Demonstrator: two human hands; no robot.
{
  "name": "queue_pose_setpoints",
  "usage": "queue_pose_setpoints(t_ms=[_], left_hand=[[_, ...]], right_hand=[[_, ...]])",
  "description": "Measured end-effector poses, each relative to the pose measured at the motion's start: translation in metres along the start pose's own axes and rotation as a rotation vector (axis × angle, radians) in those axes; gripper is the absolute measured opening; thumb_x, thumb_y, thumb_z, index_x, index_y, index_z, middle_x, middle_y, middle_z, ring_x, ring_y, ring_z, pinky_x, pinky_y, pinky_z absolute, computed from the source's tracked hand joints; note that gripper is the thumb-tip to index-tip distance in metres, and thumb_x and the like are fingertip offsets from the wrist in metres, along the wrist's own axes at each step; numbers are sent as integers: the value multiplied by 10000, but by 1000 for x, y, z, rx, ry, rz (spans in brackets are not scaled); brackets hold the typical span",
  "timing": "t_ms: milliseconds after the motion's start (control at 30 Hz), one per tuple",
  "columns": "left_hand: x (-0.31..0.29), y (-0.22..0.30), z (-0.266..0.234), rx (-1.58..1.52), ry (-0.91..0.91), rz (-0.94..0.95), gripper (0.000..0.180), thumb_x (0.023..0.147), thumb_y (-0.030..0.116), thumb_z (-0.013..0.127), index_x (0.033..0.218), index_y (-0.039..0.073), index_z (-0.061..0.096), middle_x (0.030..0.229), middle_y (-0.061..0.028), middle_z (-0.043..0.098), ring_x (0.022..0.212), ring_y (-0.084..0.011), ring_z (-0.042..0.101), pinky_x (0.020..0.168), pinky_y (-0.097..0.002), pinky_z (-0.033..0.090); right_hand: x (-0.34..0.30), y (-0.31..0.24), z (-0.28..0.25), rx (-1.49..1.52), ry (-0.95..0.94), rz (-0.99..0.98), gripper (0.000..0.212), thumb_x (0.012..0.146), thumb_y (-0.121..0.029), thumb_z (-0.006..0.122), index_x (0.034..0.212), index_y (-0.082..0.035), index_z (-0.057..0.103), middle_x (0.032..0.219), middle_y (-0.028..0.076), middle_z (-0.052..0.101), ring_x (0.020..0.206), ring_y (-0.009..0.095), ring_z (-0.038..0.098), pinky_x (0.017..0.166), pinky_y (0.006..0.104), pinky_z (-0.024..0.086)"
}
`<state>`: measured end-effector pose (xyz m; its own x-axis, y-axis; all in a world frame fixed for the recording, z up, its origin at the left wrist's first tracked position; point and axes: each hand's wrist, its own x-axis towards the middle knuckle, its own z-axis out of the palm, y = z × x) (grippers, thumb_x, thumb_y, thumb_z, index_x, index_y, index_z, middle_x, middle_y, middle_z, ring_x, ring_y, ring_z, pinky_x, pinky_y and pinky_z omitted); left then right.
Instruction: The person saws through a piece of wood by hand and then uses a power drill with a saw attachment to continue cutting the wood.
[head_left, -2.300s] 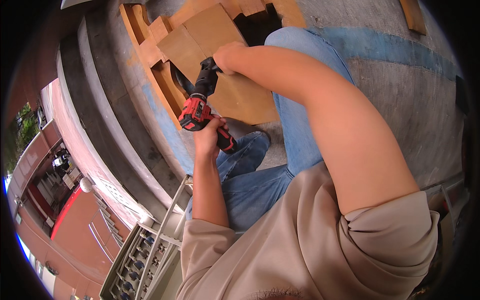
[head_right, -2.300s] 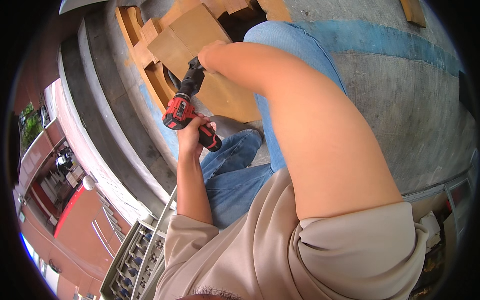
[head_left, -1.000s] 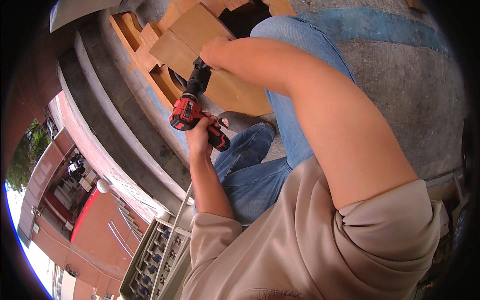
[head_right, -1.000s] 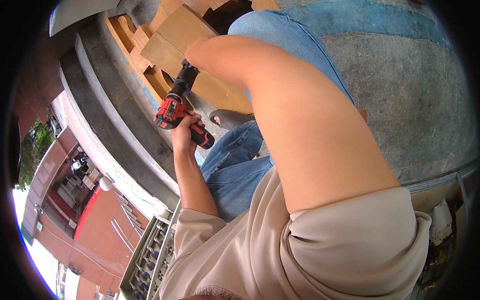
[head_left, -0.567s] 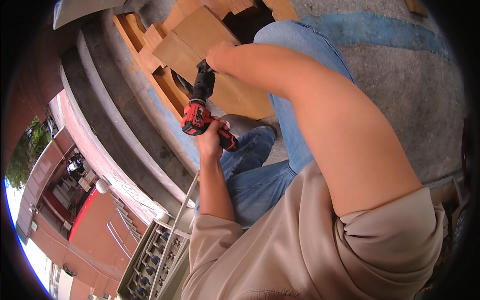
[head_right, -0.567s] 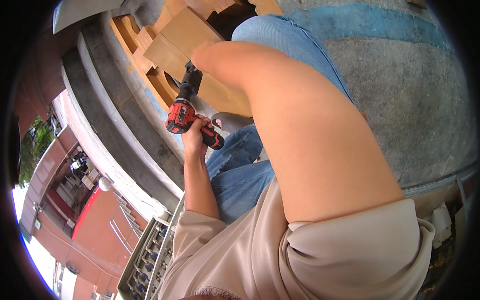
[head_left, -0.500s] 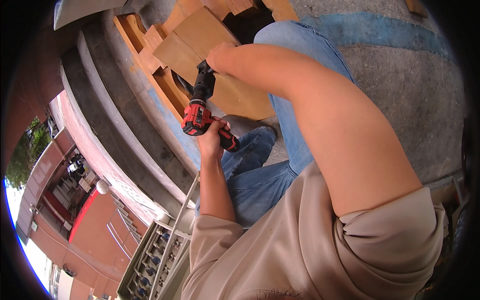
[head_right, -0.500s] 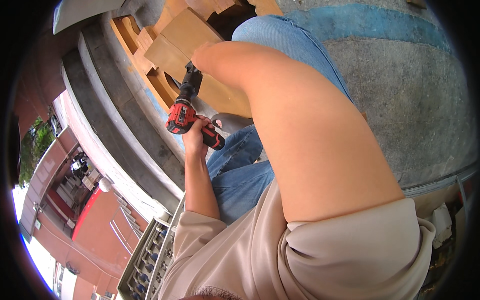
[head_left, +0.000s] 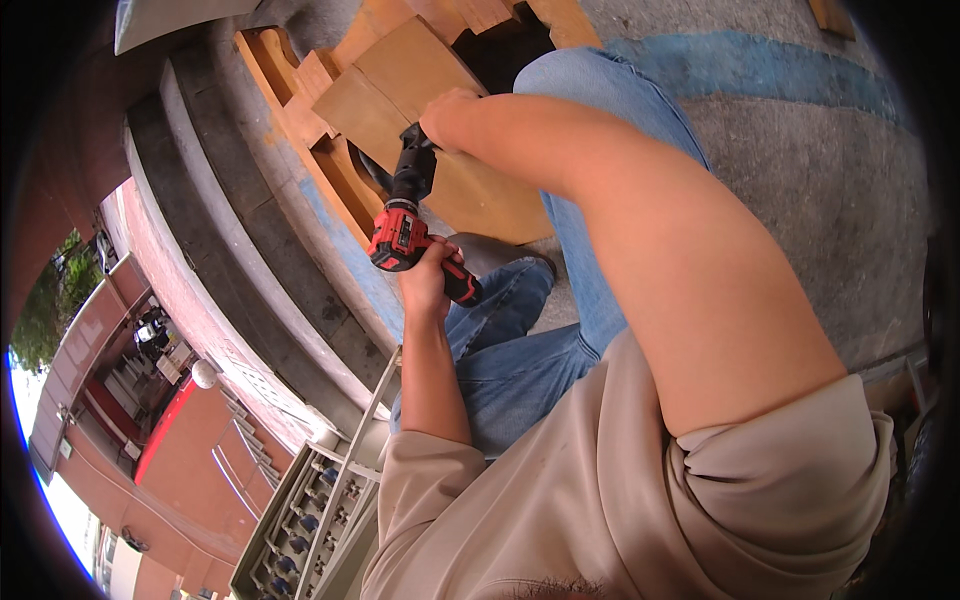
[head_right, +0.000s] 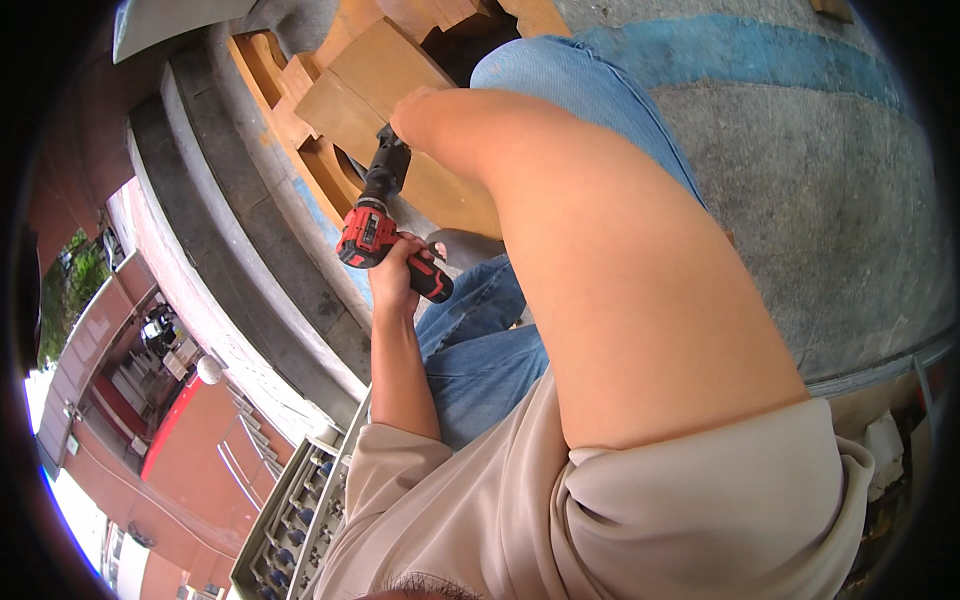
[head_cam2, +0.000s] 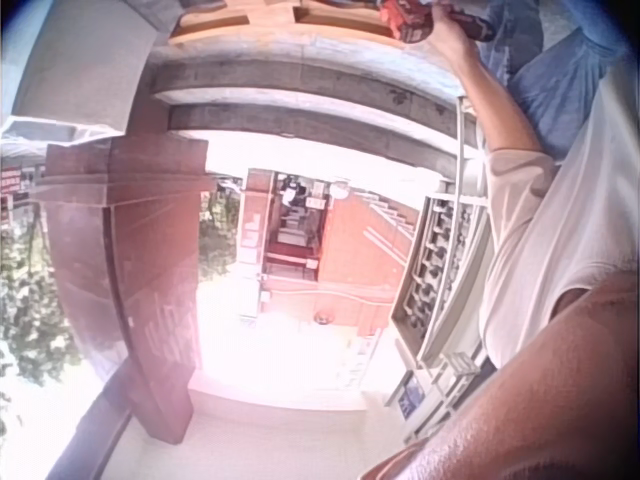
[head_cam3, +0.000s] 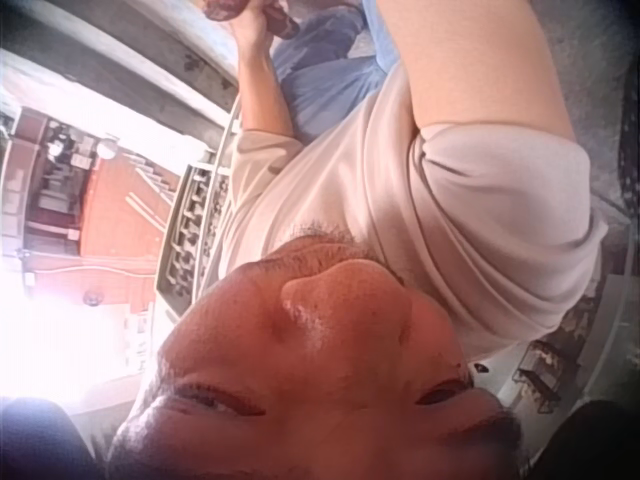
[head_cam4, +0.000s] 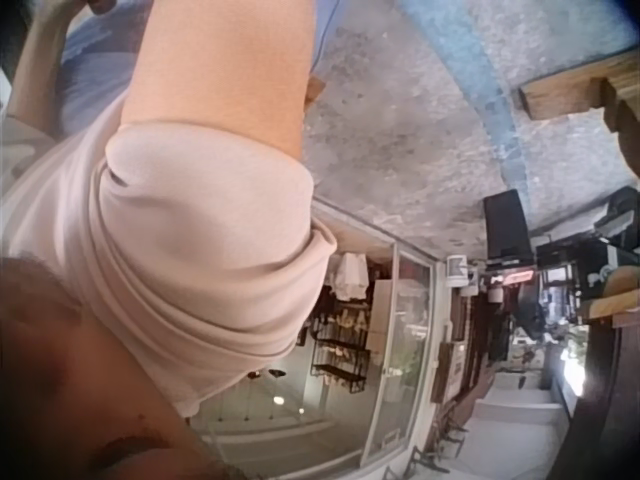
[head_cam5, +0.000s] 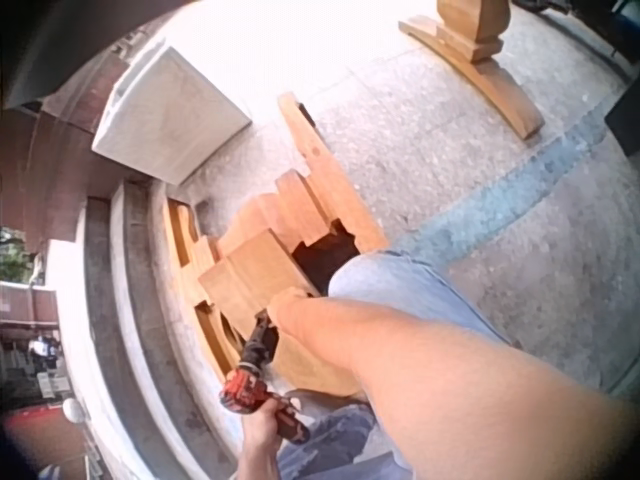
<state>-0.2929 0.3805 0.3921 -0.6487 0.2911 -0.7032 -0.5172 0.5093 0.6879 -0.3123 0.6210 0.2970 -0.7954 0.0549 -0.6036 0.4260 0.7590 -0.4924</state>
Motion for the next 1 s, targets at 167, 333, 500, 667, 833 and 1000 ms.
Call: queue_pose_setpoints(t_ms=[167,333,500,667,833,1000], left_hand=[[-1,2,-2,13,-18,-23,170,840,-72,607,988,1,567,783,-125,635,663,-235,655,610,-359,547],[9,-6,-14,17,-37,-41,143,840,-67,605,963,-2,576,777,-123,635,655,-226,650,623,-375,559],[9,-3,-13,53,-27,-39,118,822,-95,585,917,-29,562,742,-139,605,638,-248,638,663,-440,600],[9,0,-14,50,-30,-64,111,824,-87,597,909,-22,570,741,-134,612,650,-262,665,650,-414,595],[11,-5,-17,61,-24,-64,112,819,-80,602,899,-7,574,734,-127,613,654,-256,666,619,-386,570],[8,-1,-12,52,-28,-64,109,812,-71,602,885,3,570,733,-125,614,658,-248,656,604,-370,543]], right_hand=[[13,-1,8,1,-14,20,392,882,-187,778,1267,-120,766,1316,77,738,1212,287,709,952,449,592],[17,-3,7,-1,-24,23,401,889,-241,785,1269,-116,761,1310,86,738,1195,293,714,944,456,597],[16,-4,7,7,-52,50,390,887,-225,769,1258,-105,761,1304,97,738,1184,304,717,943,466,598],[7,-3,5,9,-68,21,373,877,-158,737,1245,-99,765,1316,111,733,1192,310,716,945,470,597],[8,-4,3,21,-60,35,392,867,-135,740,1256,-100,762,1327,116,728,1211,308,709,957,462,594],[4,-3,-1,20,-85,31,402,876,-134,729,1275,-91,752,1339,116,723,1221,308,705,963,465,592]])
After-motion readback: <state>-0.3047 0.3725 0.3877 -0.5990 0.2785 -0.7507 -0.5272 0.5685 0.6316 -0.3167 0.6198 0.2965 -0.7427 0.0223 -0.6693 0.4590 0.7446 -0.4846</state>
